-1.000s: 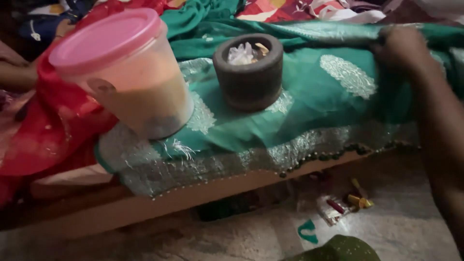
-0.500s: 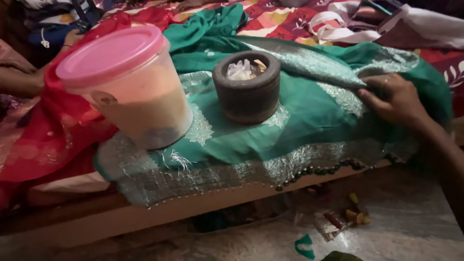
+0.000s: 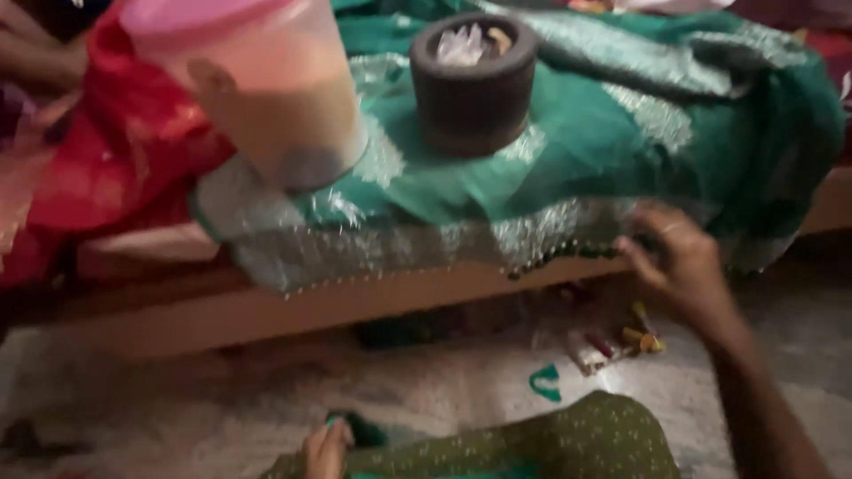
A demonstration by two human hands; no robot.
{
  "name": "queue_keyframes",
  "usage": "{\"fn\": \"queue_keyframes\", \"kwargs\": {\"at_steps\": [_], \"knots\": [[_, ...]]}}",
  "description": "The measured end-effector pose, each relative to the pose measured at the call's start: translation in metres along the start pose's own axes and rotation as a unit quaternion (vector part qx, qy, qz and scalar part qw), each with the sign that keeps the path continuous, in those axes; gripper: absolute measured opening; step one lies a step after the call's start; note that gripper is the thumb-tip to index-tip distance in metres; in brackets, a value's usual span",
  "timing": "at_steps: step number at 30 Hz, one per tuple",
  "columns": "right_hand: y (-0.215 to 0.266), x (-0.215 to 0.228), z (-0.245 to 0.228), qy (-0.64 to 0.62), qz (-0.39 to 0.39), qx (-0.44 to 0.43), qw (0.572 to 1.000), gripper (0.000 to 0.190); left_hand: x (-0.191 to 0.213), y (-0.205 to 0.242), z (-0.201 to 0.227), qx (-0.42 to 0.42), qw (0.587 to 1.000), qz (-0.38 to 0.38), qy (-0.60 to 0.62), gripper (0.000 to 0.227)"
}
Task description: Cutting a green patterned fabric and manipulating a green ribbon to prepare for sewing.
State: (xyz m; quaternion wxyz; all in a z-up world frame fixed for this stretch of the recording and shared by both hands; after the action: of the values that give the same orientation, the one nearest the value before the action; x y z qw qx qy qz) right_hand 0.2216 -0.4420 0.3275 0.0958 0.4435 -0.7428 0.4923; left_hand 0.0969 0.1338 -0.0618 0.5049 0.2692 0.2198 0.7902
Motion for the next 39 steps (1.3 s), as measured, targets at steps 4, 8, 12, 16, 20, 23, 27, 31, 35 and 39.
{"fn": "queue_keyframes", "kwargs": {"at_steps": [4,8,12,16,20,23,27,31,35,39], "knots": [[0.091,-0.044,-0.063,-0.127,-0.083,-0.094,0.984,0.023,-0.065,0.149,0.144,0.059,0.997,-0.014,0.037,0.038],[0.176,-0.085,-0.145,-0.298,-0.381,-0.069,0.872,0.049,-0.105,0.211,0.179,-0.003,0.933,-0.166,0.320,0.029],[0.201,-0.104,-0.175,-0.388,-0.409,-0.004,0.826,0.075,-0.125,0.244,0.213,-0.014,0.870,-0.232,0.435,0.025],[0.228,-0.129,-0.146,-0.297,-0.477,-0.138,0.816,0.076,-0.117,0.236,0.224,-0.024,0.846,-0.254,0.468,0.025],[0.237,-0.115,-0.135,-0.402,-0.592,-0.225,0.661,0.034,-0.096,0.197,0.221,-0.032,0.799,-0.309,0.516,0.023],[0.205,-0.085,-0.150,-0.347,-0.585,-0.292,0.672,0.029,-0.086,0.182,0.218,0.011,0.791,-0.297,0.534,0.025],[0.157,-0.053,-0.145,-0.385,-0.514,-0.398,0.655,0.024,-0.087,0.174,0.197,0.159,0.781,-0.170,0.580,0.029],[0.092,0.004,-0.152,-0.372,-0.460,-0.415,0.691,0.025,-0.103,0.045,0.074,0.172,0.839,-0.141,0.496,0.018],[0.040,0.039,-0.147,-0.320,-0.397,-0.308,0.803,0.031,-0.111,-0.041,-0.029,0.230,0.861,-0.118,0.438,0.016],[0.030,0.024,-0.171,-0.217,-0.431,-0.319,0.816,0.036,-0.105,-0.052,-0.034,0.105,0.930,0.025,0.351,0.026]]}}
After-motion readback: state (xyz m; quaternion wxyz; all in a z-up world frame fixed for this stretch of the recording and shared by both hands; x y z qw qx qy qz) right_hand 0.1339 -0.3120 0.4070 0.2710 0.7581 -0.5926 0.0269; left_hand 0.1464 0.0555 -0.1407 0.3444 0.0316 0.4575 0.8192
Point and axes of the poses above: each hand's wrist, its own y-axis away from the middle knuckle, its own x-axis out of the back of the hand, z = x × y, the point moved 3 cm from there along -y, towards the middle knuckle, and after that the axes turned 9 degrees about z, right-handed, at the moved point
